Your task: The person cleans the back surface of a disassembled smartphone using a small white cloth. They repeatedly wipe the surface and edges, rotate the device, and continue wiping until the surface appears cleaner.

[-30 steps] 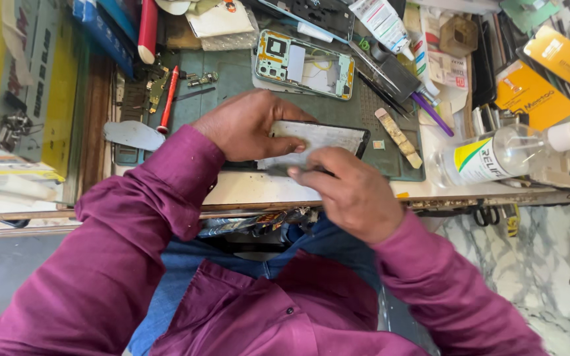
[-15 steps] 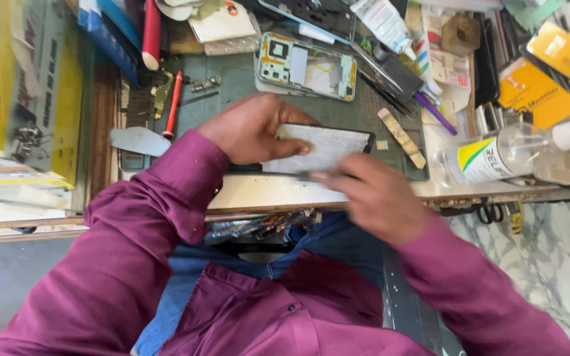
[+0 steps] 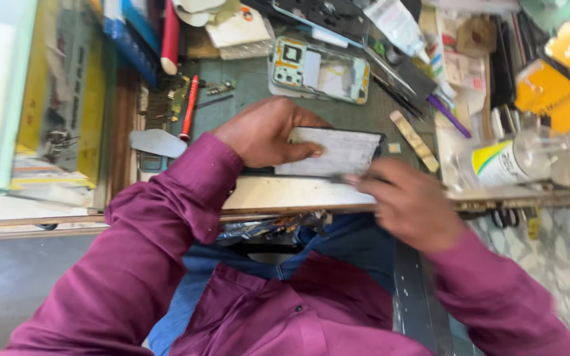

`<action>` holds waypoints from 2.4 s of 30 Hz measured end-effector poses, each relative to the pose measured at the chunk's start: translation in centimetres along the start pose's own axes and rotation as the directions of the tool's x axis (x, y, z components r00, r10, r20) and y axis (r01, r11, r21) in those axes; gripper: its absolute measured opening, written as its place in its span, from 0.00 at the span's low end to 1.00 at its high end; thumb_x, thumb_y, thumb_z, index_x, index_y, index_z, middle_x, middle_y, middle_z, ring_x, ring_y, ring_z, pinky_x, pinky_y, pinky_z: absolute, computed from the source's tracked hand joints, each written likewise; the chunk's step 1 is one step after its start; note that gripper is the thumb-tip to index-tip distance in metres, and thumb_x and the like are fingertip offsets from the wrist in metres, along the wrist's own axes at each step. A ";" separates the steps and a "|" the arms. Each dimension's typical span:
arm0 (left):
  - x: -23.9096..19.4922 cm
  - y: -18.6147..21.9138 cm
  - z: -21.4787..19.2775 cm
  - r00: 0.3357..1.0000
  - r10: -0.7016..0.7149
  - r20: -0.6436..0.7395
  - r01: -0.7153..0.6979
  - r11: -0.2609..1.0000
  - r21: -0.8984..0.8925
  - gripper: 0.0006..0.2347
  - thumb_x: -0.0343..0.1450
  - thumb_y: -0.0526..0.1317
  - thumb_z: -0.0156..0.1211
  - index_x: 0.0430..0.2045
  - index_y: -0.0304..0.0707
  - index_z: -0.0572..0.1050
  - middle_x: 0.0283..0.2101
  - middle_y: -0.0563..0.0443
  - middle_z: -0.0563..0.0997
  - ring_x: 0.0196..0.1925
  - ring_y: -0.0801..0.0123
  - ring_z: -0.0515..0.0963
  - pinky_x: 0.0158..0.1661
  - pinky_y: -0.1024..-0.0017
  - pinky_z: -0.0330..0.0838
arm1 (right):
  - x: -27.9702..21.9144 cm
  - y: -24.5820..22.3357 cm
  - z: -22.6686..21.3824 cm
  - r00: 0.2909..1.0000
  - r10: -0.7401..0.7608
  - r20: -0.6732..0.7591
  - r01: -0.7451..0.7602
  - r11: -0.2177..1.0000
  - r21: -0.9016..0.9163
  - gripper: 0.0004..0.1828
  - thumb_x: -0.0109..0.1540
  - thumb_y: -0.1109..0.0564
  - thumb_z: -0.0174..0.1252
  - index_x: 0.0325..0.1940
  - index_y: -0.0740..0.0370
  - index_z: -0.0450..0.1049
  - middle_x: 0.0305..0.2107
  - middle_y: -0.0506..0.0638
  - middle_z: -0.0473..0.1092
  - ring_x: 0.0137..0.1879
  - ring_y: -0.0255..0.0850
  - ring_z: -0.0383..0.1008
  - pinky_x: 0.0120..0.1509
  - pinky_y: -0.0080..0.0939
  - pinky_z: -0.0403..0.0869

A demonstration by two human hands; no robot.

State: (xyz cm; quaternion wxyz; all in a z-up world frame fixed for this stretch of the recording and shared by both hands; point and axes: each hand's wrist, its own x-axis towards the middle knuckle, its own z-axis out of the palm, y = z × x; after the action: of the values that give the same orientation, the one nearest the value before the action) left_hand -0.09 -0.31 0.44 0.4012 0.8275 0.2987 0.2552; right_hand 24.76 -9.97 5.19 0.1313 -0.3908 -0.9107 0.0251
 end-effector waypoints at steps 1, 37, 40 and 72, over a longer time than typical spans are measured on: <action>-0.1 0.1 0.1 1.000 0.029 -0.003 -0.029 1.000 0.004 0.16 0.67 0.41 0.68 0.48 0.39 0.80 0.40 0.41 0.86 0.41 0.55 0.86 0.43 0.63 0.77 | 0.1 -0.3 0.4 0.998 -0.049 -0.029 0.050 0.998 0.030 0.24 0.51 0.67 0.56 0.51 0.57 0.80 0.40 0.52 0.70 0.47 0.48 0.75 0.49 0.46 0.74; -0.6 -0.1 -0.2 0.992 0.107 -0.061 -0.104 0.993 0.051 0.16 0.66 0.42 0.67 0.47 0.38 0.81 0.37 0.37 0.84 0.40 0.48 0.85 0.42 0.59 0.77 | 1.4 -1.2 2.2 0.989 -0.126 -0.083 0.133 0.987 0.088 0.18 0.55 0.68 0.57 0.48 0.58 0.80 0.38 0.51 0.70 0.43 0.48 0.75 0.46 0.47 0.75; -0.4 -0.2 0.0 0.994 0.097 -0.044 -0.096 0.995 0.025 0.16 0.66 0.42 0.68 0.47 0.39 0.81 0.36 0.37 0.85 0.39 0.49 0.85 0.41 0.59 0.77 | 0.4 -0.6 1.7 0.998 -0.051 -0.036 0.052 0.998 0.045 0.20 0.54 0.69 0.56 0.48 0.57 0.81 0.37 0.51 0.70 0.42 0.47 0.74 0.43 0.46 0.74; -0.7 2.5 0.4 0.975 0.015 -0.223 -0.074 0.962 -0.262 0.15 0.72 0.39 0.67 0.50 0.29 0.79 0.46 0.48 0.86 0.47 0.76 0.81 0.51 0.74 0.75 | -7.8 2.6 4.4 0.793 0.564 -0.229 -0.101 0.493 0.864 0.24 0.65 0.57 0.64 0.63 0.68 0.68 0.44 0.46 0.68 0.47 0.28 0.67 0.54 0.27 0.67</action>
State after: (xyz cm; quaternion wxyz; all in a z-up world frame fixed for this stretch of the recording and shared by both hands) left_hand 0.41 -2.25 2.11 0.4687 0.7386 0.2849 0.3920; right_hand 30.59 -13.59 -1.19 0.5122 -0.4521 -0.6298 0.3696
